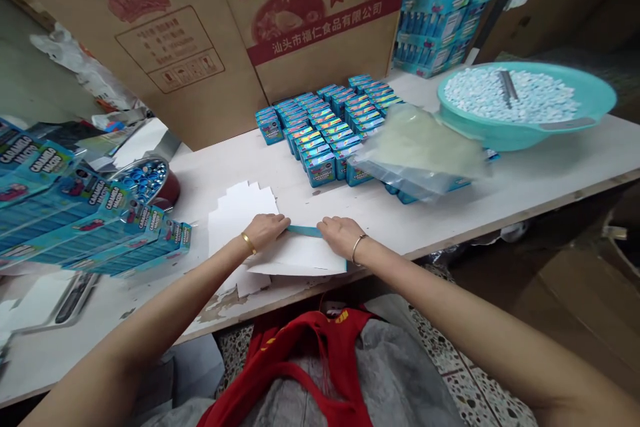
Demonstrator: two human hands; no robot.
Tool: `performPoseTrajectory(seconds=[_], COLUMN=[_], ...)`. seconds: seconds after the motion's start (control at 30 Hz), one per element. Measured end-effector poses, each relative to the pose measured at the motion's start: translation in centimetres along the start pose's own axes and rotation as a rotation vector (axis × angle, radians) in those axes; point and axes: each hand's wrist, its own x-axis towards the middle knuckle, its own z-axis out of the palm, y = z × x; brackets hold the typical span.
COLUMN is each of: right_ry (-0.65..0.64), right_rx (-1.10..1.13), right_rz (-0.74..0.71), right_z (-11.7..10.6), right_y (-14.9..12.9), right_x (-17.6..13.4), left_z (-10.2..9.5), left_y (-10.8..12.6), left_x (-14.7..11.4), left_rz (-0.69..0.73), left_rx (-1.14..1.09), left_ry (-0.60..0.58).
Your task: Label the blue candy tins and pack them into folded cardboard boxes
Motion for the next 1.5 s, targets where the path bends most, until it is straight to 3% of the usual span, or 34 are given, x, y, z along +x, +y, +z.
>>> performPoseTrajectory(seconds=[0.27, 0.43, 0.53, 0.7, 0.8, 0.87, 0.93, 1.03, 1.1, 1.17, 1.33, 1.4, 1.5], right_ry=[-0.088, -0.115, -0.098, -0.051, -0.082, -0.092, 0.005, 0.338, 0.457, 0.466, 0.546, 0.550, 0.478], right_rx=[-0.094, -0.122, -0.120, -0.146, -0.104, -0.024, 0.087, 0.177, 0.132, 0.035, -0.118, -0.132, -0.110], right_rz=[0.038, -0.044, -0.067, -0.024, -0.009, 0.017, 0.056, 0.027, -0.073, -0.108, -0.057, -0.035, 0.026], right_z=[0.1, -0.1, -0.8, -1.1, -1.3, -1.9, -2.8, -3.5, -2.4, -0.2, 5.3, 5.9, 5.6], right_y=[-0.9, -0.3, 1.0, 3.6, 4.9, 5.5, 5.4, 3.5, 1.4, -0.5, -1.6, -1.4, -1.4], right_x=[1.6, 2.0, 1.8, 1.6, 2.2, 2.4, 1.9, -0.4, -2.5, -4.1, -5.0, -4.7, -4.4], left_z=[-0.7, -0.3, -1.0, -2.1, -1.5, -1.0, -0.7, -0.7, -0.7, -0.5, 1.2, 1.9, 2.6], left_y=[0.4, 0.3, 0.1, 1.4, 2.8, 3.2, 2.9, 1.7, 1.0, 0.8, 2.7, 3.7, 4.8], left_x=[2.2, 2.3, 0.9, -4.1, -6.0, -5.8, -4.8, -2.8, -1.8, -1.5, -2.8, -3.4, -3.6], left_rz=[0.101, 0.082, 0.049, 0.158, 0.202, 0.154, 0.082, 0.040, 0.030, 0.006, 0.151, 0.125, 0.039], left_rx=[0.035, -0.009, -0.036, -0.240, -0.379, -0.439, -0.524, -0.696, -0.773, -0.749, -0.315, -0.215, -0.200], left_ry=[-0.160, -0.142, -0.075, 0.189, 0.121, 0.082, 0.078, 0.047, 0.001, 0.008, 0.249, 0.288, 0.237])
